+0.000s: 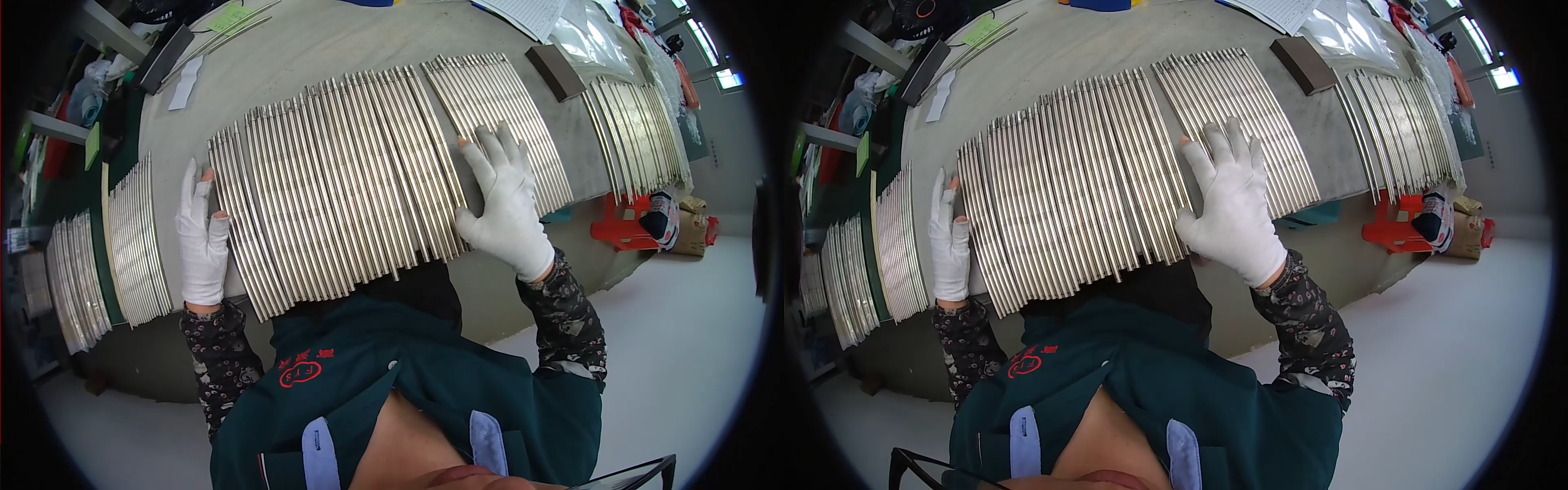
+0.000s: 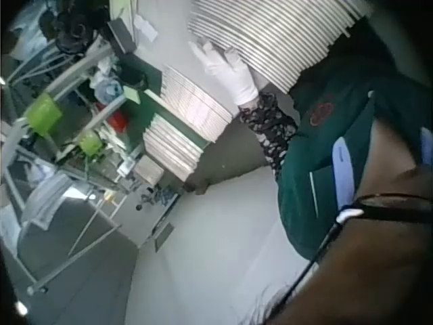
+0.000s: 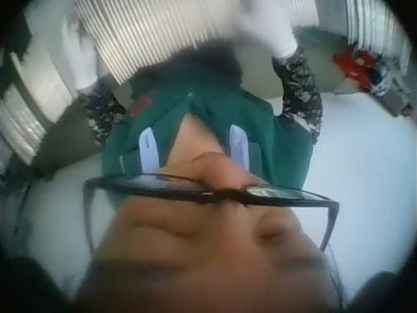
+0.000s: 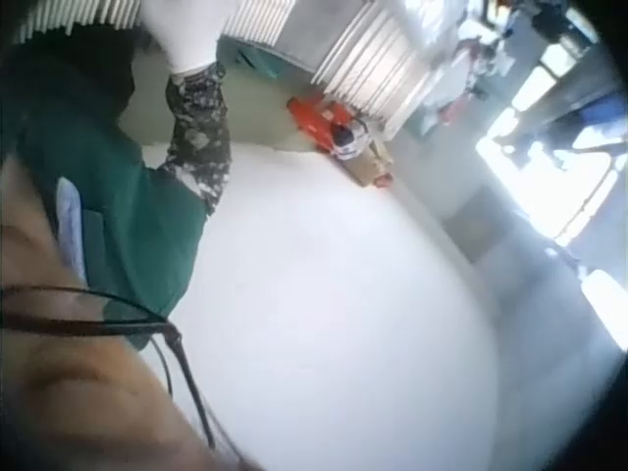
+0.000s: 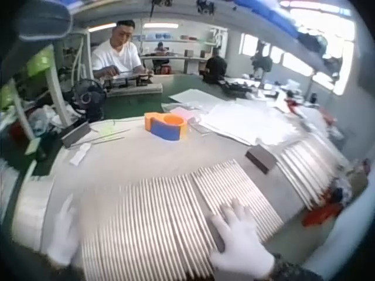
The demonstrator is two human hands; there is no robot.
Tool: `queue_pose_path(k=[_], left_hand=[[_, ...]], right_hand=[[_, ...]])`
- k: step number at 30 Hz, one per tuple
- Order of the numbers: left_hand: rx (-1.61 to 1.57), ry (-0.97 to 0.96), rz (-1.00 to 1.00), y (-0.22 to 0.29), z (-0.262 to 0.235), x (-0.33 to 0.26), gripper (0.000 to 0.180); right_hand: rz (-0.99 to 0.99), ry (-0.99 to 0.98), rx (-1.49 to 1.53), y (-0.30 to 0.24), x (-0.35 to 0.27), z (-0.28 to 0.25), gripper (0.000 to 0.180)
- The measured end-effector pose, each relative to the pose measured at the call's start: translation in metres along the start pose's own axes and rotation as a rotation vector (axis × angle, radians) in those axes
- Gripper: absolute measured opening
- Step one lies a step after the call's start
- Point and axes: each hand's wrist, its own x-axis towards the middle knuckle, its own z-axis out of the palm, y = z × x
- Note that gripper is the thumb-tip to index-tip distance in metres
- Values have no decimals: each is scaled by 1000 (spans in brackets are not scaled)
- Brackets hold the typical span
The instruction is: Sand the ends of bundles of thin wooden or bamboo rods at a workbench.
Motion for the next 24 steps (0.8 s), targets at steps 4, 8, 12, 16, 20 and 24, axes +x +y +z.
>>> queue_pose_path(k=[4,8,12,16,20,24], left_hand=[[-27,2,20,1,2,0,74],[-5,12,36,-1,2,0,72],[-24,32,52,-1,3,-1,71],[-24,3,36,8,2,3,69],[-12,6,39,12,0,2,70],[-5,-1,44,13,1,2,70]], right_hand=[[33,-14,-118,18,-2,0,70],[-42,18,-45,-5,0,3,71],[-49,-6,-13,-8,3,6,67],[-25,9,-67,4,-2,1,66],[-104,12,43,-21,4,1,66],[-79,19,-20,-11,3,4,69]])
